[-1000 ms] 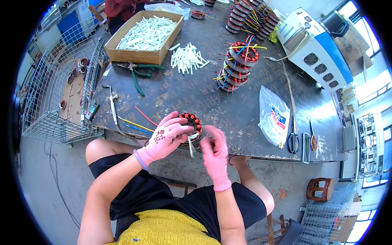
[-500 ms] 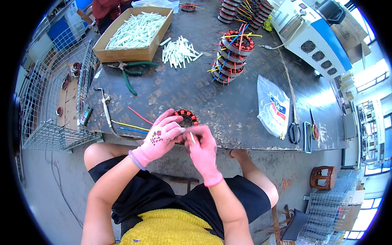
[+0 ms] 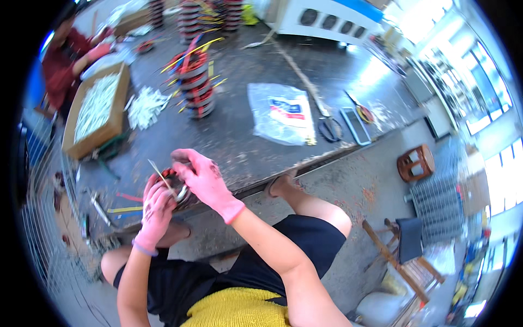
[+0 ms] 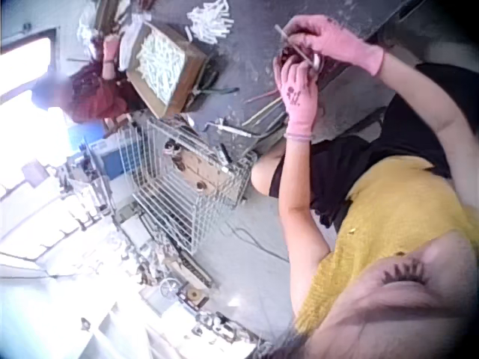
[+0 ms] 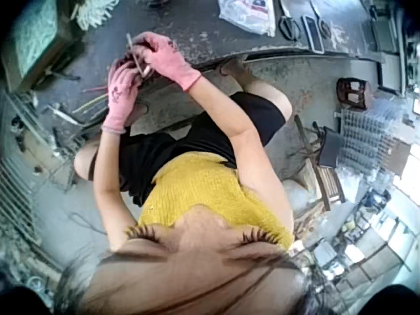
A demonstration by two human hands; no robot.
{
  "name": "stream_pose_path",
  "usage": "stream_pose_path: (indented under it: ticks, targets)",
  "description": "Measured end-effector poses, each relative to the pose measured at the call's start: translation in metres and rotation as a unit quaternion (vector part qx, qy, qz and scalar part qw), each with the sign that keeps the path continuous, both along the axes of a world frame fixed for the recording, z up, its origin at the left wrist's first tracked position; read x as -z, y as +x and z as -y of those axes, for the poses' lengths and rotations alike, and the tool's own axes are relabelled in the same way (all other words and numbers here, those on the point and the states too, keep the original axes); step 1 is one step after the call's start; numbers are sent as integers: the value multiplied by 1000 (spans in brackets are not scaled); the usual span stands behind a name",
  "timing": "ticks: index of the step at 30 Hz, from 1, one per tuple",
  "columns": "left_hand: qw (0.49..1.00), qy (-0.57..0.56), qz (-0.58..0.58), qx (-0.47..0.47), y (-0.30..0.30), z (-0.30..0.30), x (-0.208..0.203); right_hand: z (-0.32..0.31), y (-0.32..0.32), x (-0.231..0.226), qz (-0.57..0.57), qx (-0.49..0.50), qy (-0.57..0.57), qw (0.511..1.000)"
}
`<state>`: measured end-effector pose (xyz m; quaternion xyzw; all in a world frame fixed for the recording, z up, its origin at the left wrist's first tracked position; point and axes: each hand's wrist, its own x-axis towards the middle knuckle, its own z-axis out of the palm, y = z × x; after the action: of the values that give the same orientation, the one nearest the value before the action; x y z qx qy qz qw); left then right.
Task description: The person inserts insulation tubes onto wires extending from a motor stator and trims the materials using scissors.
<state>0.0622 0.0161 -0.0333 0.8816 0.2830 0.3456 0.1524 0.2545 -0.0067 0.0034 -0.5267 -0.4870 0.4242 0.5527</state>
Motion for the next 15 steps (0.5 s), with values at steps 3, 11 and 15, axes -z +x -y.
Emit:
stream_pose_path:
  ticks: [3, 11, 15]
  targets:
    - [1000, 13, -13, 1, -5, 2, 5, 46, 70, -2, 139, 125, 1, 982]
    - [998, 43, -52, 11, -4, 1, 12, 101, 269, 48, 469, 379, -97, 792]
    - [998, 29, -53, -11, -3, 4, 9, 86, 282, 52, 492, 376, -128, 774]
